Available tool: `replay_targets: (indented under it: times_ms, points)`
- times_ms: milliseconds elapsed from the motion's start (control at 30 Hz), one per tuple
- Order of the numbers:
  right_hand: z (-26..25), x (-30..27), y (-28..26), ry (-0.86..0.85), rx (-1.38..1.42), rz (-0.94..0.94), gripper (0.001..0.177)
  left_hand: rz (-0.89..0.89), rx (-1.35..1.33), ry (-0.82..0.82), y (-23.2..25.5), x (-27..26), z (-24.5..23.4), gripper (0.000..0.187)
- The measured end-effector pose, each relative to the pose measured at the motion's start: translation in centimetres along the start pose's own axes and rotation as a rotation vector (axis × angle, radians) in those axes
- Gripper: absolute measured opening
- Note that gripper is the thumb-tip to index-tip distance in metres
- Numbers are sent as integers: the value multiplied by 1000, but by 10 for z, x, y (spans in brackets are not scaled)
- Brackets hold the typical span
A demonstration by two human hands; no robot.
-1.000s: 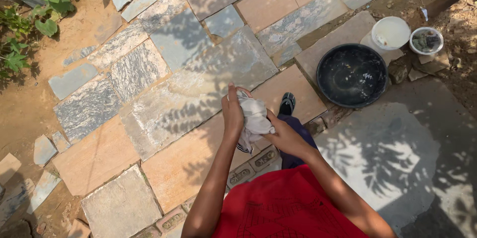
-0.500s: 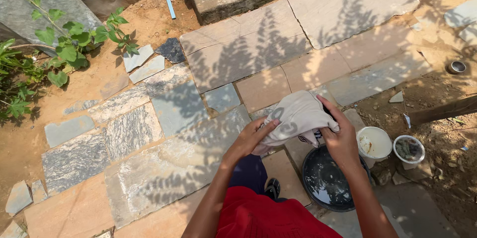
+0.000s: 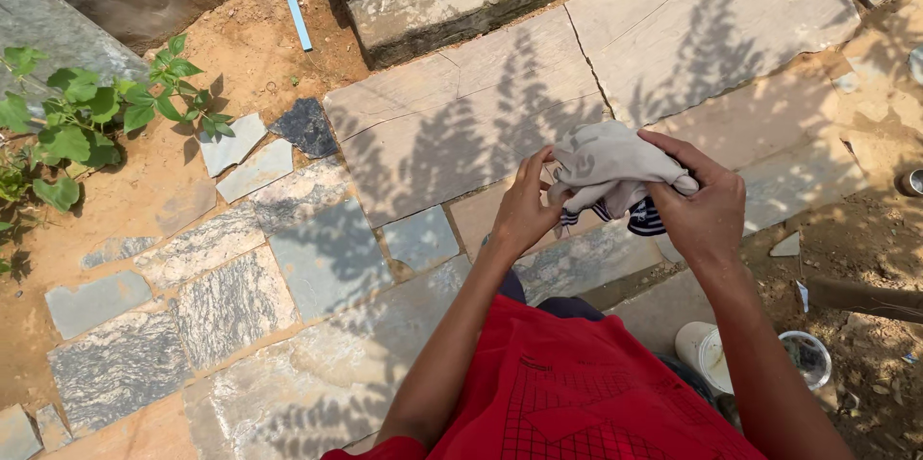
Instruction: The person picks up a white cloth from a sewing machine table, carries it to an outdoor sink, and washes it by hand with water and soap.
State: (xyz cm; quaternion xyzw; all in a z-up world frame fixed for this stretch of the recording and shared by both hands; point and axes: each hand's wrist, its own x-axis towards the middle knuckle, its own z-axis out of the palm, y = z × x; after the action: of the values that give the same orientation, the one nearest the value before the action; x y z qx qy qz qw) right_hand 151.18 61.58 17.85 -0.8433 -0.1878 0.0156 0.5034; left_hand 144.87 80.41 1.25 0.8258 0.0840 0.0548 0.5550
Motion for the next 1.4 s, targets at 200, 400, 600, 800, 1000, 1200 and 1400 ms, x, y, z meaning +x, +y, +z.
replay_targets:
  times_ms: [200,400,600,800,1000,1200,1400]
  points:
    - [-21,168,52,128,276,216,31,362,526,137,3,207,-5,119]
    - [-64,350,150,124,510,323,41,167,320,37,7,425,-2,44]
    - [-122,565,268,-125,-231,300,35,70,382,-352,94,655,-56,22]
    - [-140,765,294,-247,-765,-203,33,475,557,-61,129,803,-85,20]
    - [-96,942,278,-239,9,154,32,-89,160,99,110,949,-98,20]
    - [-117,1153,249,-663,1042,117,57,75,-702,-216,112,1143,-200,25]
    - [-66,1307,234,-472,891,673,98,-24,-398,-301,141,1309,-240,29]
